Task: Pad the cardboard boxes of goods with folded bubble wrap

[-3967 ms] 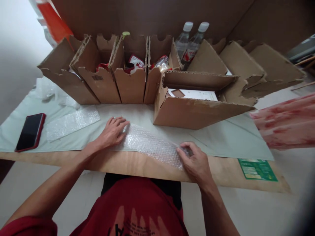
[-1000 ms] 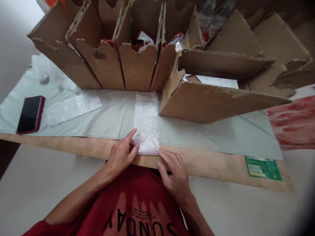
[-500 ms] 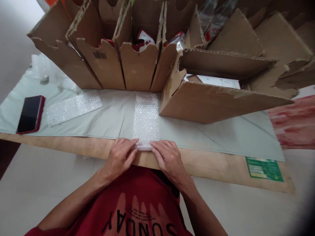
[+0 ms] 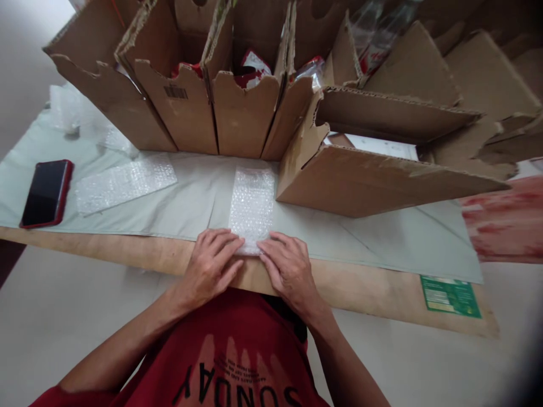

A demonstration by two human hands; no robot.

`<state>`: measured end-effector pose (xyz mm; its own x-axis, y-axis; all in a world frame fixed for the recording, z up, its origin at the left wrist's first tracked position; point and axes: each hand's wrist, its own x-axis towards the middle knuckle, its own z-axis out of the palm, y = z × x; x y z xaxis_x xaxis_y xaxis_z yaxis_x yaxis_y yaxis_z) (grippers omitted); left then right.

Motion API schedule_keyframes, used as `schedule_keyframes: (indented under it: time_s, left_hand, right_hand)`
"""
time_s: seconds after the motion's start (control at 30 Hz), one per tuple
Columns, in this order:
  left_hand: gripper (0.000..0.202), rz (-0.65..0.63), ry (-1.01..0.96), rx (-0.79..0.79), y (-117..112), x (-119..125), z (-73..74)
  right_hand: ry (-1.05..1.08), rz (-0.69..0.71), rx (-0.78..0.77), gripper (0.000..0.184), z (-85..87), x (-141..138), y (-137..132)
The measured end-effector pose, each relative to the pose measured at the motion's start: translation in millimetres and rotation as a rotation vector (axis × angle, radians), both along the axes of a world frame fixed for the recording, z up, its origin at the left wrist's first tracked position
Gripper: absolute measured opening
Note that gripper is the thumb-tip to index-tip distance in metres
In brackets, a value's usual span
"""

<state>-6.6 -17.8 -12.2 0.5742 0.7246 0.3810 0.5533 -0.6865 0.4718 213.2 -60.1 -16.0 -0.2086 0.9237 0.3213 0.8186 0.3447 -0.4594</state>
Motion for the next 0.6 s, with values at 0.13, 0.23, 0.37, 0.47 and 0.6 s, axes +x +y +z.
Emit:
schedule_keyframes:
  time_s: [0.13,0.23,0.37,0.47,0.6]
  left_hand:
    - [0.032,0.024,-0.010,-0.022,6.6,1.4,-4.5]
    - [0.030,0.149,0.000,-0.018,23.6,9.1,-14.3]
    - [0.031,0.209,-0.023,0.038,31.9,11.2,-19.1]
    - [0.036,0.087,-0.022,0.053,19.3,3.5,-13.1]
    - [0.037,0.030,-0.048,-0.048,5.1,-4.3,-4.8]
  right_hand:
    - [0.044,-0.051,0.018,0.025,3.7,0.5,1.4]
    - [-0.048,-0.114,0.071,0.029,1.2,-0.6,3.9]
    - [-0.157,-0.035,0.053,0.029,-4.8,-1.5,11.1]
    - [-0.120,-0.028,0.058,0.027,-3.8,-0.4,14.2]
    - [0.030,0.011,-0.035,0.027,5.7,1.6,10.0]
